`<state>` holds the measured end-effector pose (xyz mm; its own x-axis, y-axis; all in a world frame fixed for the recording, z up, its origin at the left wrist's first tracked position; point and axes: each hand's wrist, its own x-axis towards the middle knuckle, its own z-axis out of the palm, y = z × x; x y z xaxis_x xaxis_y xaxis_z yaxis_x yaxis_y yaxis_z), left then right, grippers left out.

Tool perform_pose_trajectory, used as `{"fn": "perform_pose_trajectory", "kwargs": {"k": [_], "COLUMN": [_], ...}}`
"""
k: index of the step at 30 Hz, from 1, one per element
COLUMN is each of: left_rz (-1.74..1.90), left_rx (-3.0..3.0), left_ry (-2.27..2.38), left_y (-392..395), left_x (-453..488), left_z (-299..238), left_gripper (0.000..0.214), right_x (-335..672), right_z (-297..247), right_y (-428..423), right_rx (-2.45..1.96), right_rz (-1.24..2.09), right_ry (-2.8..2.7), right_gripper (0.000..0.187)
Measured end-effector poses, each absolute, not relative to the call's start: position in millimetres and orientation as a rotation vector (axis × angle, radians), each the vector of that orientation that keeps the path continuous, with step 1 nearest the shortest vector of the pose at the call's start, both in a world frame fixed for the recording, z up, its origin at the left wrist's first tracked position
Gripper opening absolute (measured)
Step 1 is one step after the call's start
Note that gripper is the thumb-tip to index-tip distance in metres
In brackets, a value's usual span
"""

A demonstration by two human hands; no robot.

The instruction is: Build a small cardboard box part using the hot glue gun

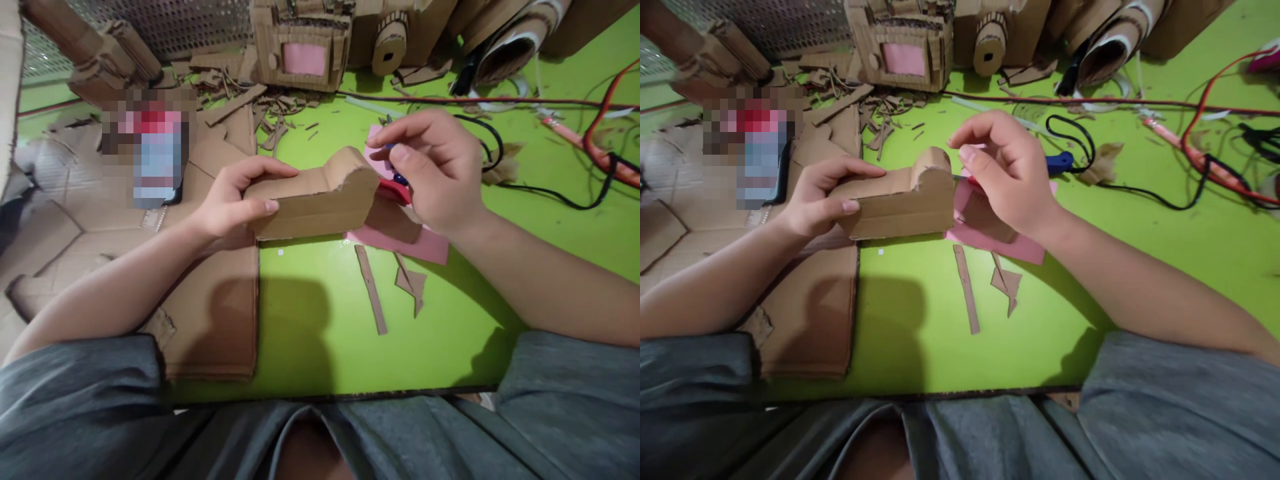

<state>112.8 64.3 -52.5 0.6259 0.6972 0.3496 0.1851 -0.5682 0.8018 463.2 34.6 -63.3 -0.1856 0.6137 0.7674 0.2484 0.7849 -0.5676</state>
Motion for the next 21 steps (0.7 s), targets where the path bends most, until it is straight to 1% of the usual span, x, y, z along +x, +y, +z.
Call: {"fn": "perform_pose_trajectory", "kwargs": {"k": [2,6,9,12,16,19,21], "left_rz": [0.854,0.835,0.855,0.889,0.871,0.916,0.928], "left_rx": [2.031,1.971,1.989,2.018,2.016,2.031,2.048], "left_ry": [0.701,0.735,0.755,0.792,0.797,0.789,0.769], "left_y": [68.4,67.0,59.7,55.0,55.0,54.9,54.6], "left_x": [112.1,112.6,114.0,114.2,114.4,116.0,116.5], "left_z": [-53.8,-55.7,-56.0,-55.6,-54.7,-54.0,-53.1], "left_gripper": [0.068,0.067,0.069,0.071,0.074,0.074,0.074], "right_x": [463.7,460.3,461.6,466.7,470.4,469.6,471.7], "right_z": [-63.1,-54.4,-49.5,-49.8,-52.8,-57.4,-62.6], "right_y": [35.3,26.2,20.1,22.7,34.5,40.8,44.7], "right_rx": [-0.663,-0.654,-0.761,-0.842,-0.844,-0.86,-0.875], "right_rz": [0.353,0.136,0.144,0.384,0.702,0.898,1.005], "right_ry": [-1.798,-1.864,-1.872,-1.867,-1.865,-1.844,-1.759], "right_gripper": [0.024,0.013,0.012,0.005,0.021,0.029,0.031]}}
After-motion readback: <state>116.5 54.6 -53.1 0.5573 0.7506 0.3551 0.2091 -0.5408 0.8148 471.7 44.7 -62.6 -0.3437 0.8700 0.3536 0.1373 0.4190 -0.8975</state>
